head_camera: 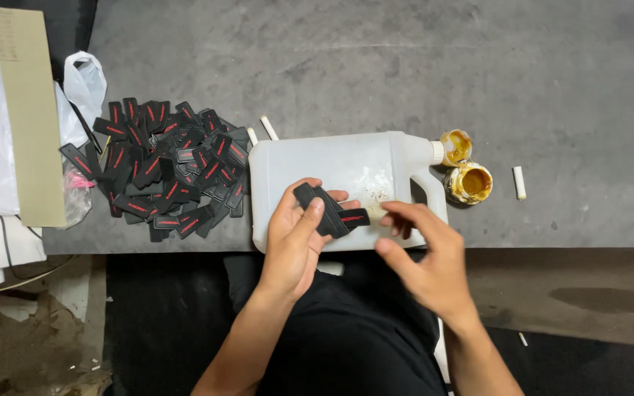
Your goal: Applying glue to small black tags and arranging them in a row on a workbench
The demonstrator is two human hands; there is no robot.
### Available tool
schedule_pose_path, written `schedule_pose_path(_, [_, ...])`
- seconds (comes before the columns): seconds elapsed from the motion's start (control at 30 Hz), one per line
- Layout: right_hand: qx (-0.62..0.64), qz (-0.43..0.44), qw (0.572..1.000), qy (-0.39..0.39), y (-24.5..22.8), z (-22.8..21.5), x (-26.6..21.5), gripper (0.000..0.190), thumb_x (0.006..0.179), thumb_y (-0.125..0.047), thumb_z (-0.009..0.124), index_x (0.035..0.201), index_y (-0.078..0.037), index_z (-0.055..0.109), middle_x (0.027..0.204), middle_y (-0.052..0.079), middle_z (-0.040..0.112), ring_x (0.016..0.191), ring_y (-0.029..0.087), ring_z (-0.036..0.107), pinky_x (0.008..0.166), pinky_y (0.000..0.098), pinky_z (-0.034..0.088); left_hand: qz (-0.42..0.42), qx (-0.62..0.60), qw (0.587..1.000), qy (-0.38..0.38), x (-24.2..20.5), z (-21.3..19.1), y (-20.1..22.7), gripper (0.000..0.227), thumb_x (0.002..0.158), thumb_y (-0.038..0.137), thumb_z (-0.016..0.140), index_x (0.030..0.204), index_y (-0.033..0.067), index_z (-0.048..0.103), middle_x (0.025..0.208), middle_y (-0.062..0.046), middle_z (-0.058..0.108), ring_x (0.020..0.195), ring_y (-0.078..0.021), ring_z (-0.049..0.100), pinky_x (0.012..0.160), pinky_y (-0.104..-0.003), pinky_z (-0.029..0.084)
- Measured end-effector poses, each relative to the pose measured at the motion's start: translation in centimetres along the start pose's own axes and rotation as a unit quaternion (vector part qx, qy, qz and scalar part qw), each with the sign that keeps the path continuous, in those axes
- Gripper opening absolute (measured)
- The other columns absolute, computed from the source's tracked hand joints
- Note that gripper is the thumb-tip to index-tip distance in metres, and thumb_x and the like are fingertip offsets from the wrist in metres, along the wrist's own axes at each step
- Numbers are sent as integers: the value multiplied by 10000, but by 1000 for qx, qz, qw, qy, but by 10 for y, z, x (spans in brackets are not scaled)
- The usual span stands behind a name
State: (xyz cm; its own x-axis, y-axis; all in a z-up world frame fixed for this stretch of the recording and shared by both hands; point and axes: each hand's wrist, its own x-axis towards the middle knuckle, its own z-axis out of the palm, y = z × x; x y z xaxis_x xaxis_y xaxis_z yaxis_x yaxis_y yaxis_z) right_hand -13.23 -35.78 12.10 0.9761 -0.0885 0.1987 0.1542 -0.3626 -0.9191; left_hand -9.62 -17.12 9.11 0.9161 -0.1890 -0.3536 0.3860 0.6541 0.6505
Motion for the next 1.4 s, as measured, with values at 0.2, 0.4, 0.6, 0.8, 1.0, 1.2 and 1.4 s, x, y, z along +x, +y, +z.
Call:
schedule_pose_path(0.2, [29,38,994,99,15,22,-10,56,941,-16,739,993,-4,754,767,91,713,711,141,632,718,305,556,19,26,999,43,-10,-13,1,329,1047,97,501,1364,26,449,1104,-250,655,1070,-367,711,910,-514,611])
schedule_pose_path(0.4, [-156,-343,914,153,-5,65,-5,16,854,50,771,840,45,776,768,137,759,618,277,719,594,373,586,-32,-49,998,39,-23,-21,10,384,1072,115,405,1431,-9,459,1100,-164,556,950,-249,579,859,-431,575])
schedule_pose_path(0.6, [-233,-450,862,15,-15,98,-7,138,991,-50,658,930,-99,771,969,82,745,819,243,680,735,383,546,6,-55,998,34,-37,-37,27,416,1086,170,405,1463,-5,422,1186,-212,573,993,-247,591,850,-361,529])
schedule_pose_path(0.8, [-25,-314,940,-131,-39,118,7,138,965,-126,642,977,-52,758,1045,156,729,832,366,674,736,477,559,32,-38,995,87,-48,-81,34,443,1038,130,464,1471,43,427,1079,-202,623,914,-239,620,807,-358,540])
schedule_pose_path(1.0, [-101,-254,938,-215,-61,152,102,112,989,-26,676,1080,39,686,1018,236,694,936,504,644,830,584,518,81,-53,983,157,-55,-136,33,304,1015,50,454,1317,30,489,957,-178,531,788,-258,588,706,-402,570])
schedule_pose_path(1.2, [-361,-300,788,-398,-15,248,161,667,778,-172,863,1369,-54,577,1348,170,592,1237,371,574,969,474,480,84,-61,973,204,-48,-171,21,212,1007,38,472,1211,92,463,995,-152,525,776,-240,582,718,-391,557])
schedule_pose_path(1.4, [-443,-420,685,-397,5,280,176,727,703,-209,896,1361,-126,599,1226,53,597,1136,255,547,931,397,432,103,-26,970,218,-51,-179,26,211,997,25,503,1203,60,474,956,-151,524,745,-227,578,715,-389,558])
